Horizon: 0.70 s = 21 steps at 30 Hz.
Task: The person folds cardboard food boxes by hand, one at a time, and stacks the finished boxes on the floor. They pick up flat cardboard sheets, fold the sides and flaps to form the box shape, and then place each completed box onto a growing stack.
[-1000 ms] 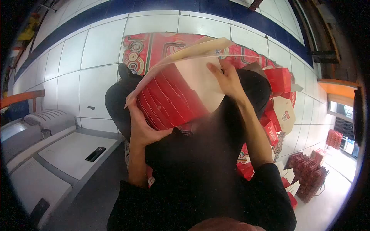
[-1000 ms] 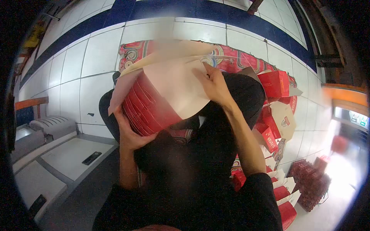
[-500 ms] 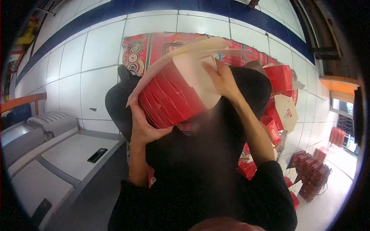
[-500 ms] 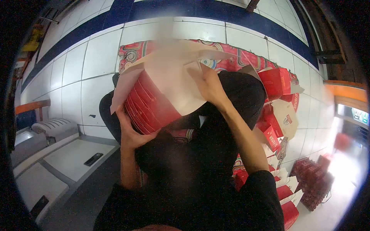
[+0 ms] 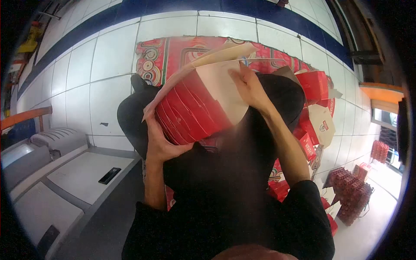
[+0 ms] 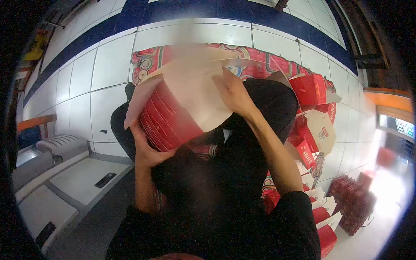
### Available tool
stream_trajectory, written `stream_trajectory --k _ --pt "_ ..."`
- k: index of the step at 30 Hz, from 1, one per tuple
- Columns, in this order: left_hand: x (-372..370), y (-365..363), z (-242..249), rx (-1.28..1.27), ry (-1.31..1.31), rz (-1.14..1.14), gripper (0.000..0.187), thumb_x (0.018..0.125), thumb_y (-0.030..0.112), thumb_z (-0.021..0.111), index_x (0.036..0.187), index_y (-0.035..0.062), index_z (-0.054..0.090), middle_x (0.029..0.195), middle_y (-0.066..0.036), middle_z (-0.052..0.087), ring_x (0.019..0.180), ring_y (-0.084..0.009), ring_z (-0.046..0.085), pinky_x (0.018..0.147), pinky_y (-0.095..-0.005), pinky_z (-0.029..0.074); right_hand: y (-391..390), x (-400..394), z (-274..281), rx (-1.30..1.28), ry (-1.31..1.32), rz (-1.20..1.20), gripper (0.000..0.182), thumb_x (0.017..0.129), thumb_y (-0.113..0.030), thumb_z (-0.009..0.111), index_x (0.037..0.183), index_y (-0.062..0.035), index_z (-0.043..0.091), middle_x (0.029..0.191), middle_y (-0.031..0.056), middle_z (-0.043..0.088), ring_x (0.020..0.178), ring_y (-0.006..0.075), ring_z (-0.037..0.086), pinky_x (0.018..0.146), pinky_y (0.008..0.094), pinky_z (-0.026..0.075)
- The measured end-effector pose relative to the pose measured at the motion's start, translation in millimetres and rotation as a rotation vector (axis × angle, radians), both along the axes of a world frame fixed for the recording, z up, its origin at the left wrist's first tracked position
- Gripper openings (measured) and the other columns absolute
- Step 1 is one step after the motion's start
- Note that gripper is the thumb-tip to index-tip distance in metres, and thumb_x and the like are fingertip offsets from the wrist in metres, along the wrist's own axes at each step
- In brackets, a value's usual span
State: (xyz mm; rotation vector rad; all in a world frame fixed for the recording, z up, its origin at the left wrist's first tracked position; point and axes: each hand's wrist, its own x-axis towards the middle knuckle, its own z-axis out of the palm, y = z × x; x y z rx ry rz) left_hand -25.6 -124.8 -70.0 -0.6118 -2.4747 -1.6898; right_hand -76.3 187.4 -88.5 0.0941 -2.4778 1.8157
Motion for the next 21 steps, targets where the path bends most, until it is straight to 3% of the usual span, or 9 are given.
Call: stream_trajectory --k 3,4,5,7,14,15,17,19,21 --pt "0.7 -0.5 -3.0 0.103 -0.073 -0.022 0.129 0.051 0.023 0.098 0.155 0.0024 0.025 0.148 -0.017 0.040 0.140 -0.0315 0.046 0.118 -0.0456 0.039 20.6 -3.1 0.0 -0.120 -0.356 0.098 0.032 0.111 -0.020 0.058 0.133 0.0036 0.062 0.123 0.0107 0.068 0.111 0.0130 0.061 0.097 0.0321 0.051" --pt "0.6 -1.4 -3.1 0.066 -0.041 -0.026 0.130 0.051 0.023 0.098 0.155 0.0019 0.025 0.148 -0.018 0.041 0.140 -0.0316 0.046 0.118 -0.0456 0.039 21.2 4.7 -17.5 -0.207 -0.128 0.100 0.032 0.108 -0.018 0.060 0.132 0.0035 0.063 0.122 0.0139 0.069 0.111 0.0191 0.063 0.097 0.0351 0.051" --pt "0.0 -2.3 -3.4 0.031 -0.007 -0.026 0.131 0.050 0.023 0.098 0.156 0.0013 0.024 0.149 -0.018 0.042 0.141 -0.0317 0.046 0.118 -0.0456 0.039 34.3 9.0 -41.9 0.256 0.104 0.102 0.041 0.109 -0.025 0.058 0.140 0.0014 0.059 0.130 0.0157 0.067 0.118 0.0260 0.064 0.102 0.0385 0.051" --pt "0.3 -6.0 1.7 0.001 -0.074 -0.045 0.135 0.050 0.022 0.100 0.156 0.0025 0.019 0.152 -0.019 0.039 0.144 -0.0328 0.043 0.121 -0.0467 0.036 43.1 15.5 -130.7 -0.033 0.099 0.012 0.045 0.110 -0.030 0.051 0.144 -0.0008 0.056 0.132 0.0154 0.067 0.119 0.0308 0.064 0.105 0.0430 0.051" --pt "-4.3 -8.2 0.1 0.019 -0.164 -0.094 0.137 0.051 0.022 0.102 0.157 0.0035 0.016 0.155 -0.021 0.037 0.146 -0.0337 0.042 0.124 -0.0477 0.033 14.4 12.4 -34.9 0.051 0.234 0.067 0.034 0.113 -0.019 0.051 0.140 0.0004 0.058 0.124 0.0105 0.069 0.110 0.0183 0.065 0.097 0.0327 0.051" --pt "-5.7 -6.8 0.2 0.020 -0.163 -0.094 0.137 0.051 0.022 0.102 0.157 0.0035 0.016 0.155 -0.021 0.037 0.146 -0.0337 0.042 0.124 -0.0477 0.033 14.2 9.7 -30.0 -0.103 -0.031 0.047 0.030 0.111 -0.011 0.055 0.137 0.0026 0.059 0.125 0.0093 0.069 0.113 0.0154 0.062 0.099 0.0306 0.049" --pt "-7.0 -5.3 1.8 -0.017 -0.148 -0.067 0.138 0.051 0.022 0.102 0.157 0.0026 0.016 0.155 -0.021 0.037 0.146 -0.0338 0.042 0.123 -0.0477 0.034 6.3 3.8 -19.0 -0.244 -0.153 0.028 0.029 0.107 -0.009 0.056 0.132 0.0038 0.061 0.125 0.0211 0.069 0.118 0.0317 0.066 0.104 0.0391 0.049" --pt "-9.8 -3.1 3.6 -0.014 -0.135 -0.067 0.138 0.051 0.022 0.102 0.157 0.0022 0.015 0.156 -0.021 0.037 0.146 -0.0338 0.041 0.124 -0.0476 0.034 5.6 1.5 -22.3 0.093 0.122 -0.003 0.028 0.109 -0.013 0.054 0.130 0.0045 0.060 0.121 0.0230 0.069 0.111 0.0316 0.067 0.100 0.0390 0.051" --pt "-9.9 -3.2 4.1 -0.014 -0.123 -0.067 0.138 0.051 0.022 0.102 0.157 0.0019 0.015 0.156 -0.021 0.037 0.146 -0.0337 0.041 0.124 -0.0475 0.033 6.6 -2.4 -0.5 0.169 0.132 0.029 0.028 0.109 -0.016 0.054 0.128 0.0046 0.059 0.115 0.0242 0.069 0.105 0.0328 0.067 0.096 0.0396 0.051"
